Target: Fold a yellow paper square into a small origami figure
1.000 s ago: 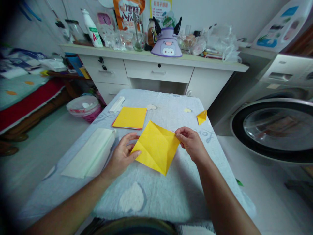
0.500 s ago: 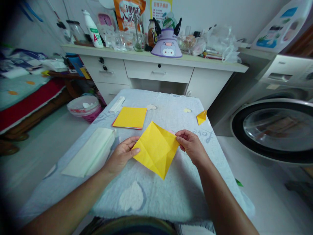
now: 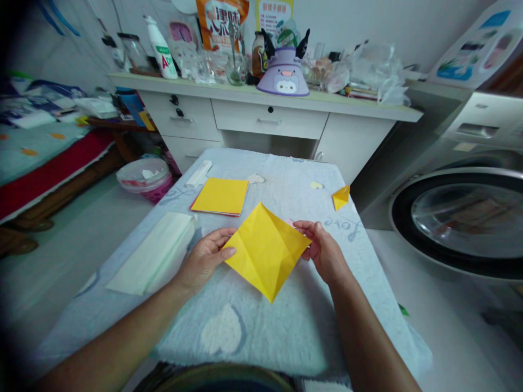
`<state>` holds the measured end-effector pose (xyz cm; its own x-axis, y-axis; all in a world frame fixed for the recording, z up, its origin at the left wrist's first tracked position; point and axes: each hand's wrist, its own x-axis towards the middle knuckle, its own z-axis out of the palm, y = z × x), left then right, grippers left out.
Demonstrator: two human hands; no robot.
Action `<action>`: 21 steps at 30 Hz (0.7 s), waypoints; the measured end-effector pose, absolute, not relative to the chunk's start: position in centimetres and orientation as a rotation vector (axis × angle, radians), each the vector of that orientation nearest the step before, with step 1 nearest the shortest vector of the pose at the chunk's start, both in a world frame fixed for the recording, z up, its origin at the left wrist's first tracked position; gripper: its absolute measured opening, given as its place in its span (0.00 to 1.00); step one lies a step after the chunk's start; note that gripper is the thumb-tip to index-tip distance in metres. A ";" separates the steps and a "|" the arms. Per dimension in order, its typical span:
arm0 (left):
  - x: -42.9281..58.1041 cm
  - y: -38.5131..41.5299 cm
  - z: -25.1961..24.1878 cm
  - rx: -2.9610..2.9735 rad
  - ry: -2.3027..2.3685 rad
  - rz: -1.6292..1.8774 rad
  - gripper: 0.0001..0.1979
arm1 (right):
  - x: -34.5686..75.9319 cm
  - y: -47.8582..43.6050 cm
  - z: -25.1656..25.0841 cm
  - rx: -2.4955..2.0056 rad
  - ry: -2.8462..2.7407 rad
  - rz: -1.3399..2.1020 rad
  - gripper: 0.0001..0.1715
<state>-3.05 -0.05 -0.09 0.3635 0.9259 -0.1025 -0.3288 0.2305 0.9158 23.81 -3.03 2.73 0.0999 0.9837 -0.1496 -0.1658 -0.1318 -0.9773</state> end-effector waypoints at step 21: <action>-3.3 -0.2 -0.2 1.065 0.657 0.981 0.36 | 22.1 -3.3 0.2 -1.200 -0.954 1.322 0.19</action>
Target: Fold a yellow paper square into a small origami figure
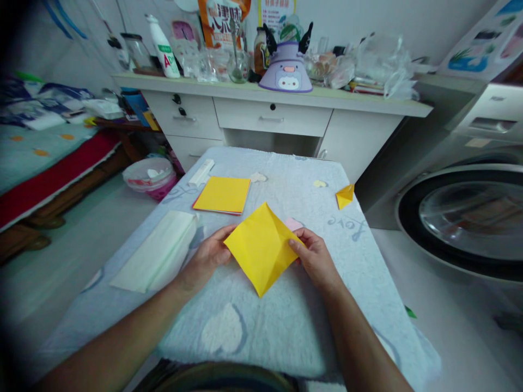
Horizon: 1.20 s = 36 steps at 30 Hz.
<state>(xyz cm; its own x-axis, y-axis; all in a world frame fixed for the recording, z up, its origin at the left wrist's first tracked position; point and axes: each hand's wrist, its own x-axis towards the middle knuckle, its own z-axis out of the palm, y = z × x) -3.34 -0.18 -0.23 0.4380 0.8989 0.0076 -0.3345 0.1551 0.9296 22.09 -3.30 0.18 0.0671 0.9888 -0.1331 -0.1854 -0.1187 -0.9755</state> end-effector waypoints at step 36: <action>-3.5 1.0 0.9 1.368 0.946 0.934 0.11 | 23.1 -3.5 0.5 -1.205 -1.263 1.161 0.10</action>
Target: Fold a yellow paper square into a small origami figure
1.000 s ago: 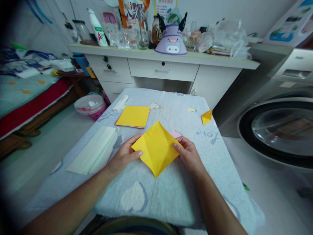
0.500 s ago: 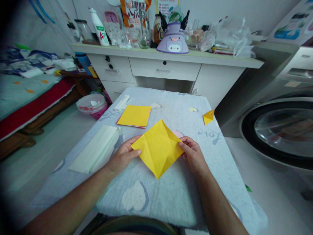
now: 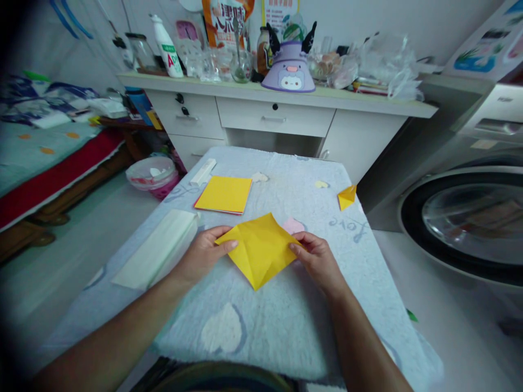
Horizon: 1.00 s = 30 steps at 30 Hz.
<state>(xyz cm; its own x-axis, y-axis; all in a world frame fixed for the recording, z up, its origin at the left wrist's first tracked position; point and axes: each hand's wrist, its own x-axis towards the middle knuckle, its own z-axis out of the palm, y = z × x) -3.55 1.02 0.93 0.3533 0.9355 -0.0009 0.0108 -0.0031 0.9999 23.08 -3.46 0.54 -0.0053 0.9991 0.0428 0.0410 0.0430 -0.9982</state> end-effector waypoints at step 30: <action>-4.8 -3.3 -0.6 2.914 0.449 0.513 0.19 | 23.2 -9.8 -0.8 -1.290 -2.550 -0.230 0.23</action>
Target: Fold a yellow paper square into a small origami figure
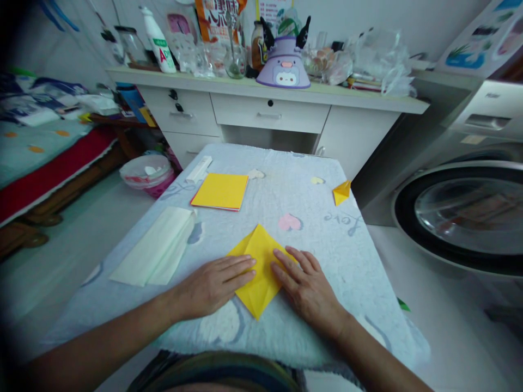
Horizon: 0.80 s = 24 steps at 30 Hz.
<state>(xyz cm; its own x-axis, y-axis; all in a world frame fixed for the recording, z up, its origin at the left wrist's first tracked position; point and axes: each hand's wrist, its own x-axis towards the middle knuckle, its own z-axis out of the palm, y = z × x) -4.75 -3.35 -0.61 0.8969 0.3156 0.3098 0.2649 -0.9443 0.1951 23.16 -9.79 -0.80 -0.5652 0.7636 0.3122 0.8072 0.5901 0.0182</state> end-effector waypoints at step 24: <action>-4.1 2.8 4.2 2.724 0.327 0.641 0.18 | 23.6 -3.5 1.3 -1.123 -2.448 -0.104 0.35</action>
<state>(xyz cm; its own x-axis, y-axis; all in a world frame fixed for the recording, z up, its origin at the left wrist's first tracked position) -4.13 2.85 4.19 0.8728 0.2912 0.3917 0.1464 -0.9218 0.3591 23.56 -3.49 1.28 -0.5716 0.7031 0.4229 0.7365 0.6669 -0.1133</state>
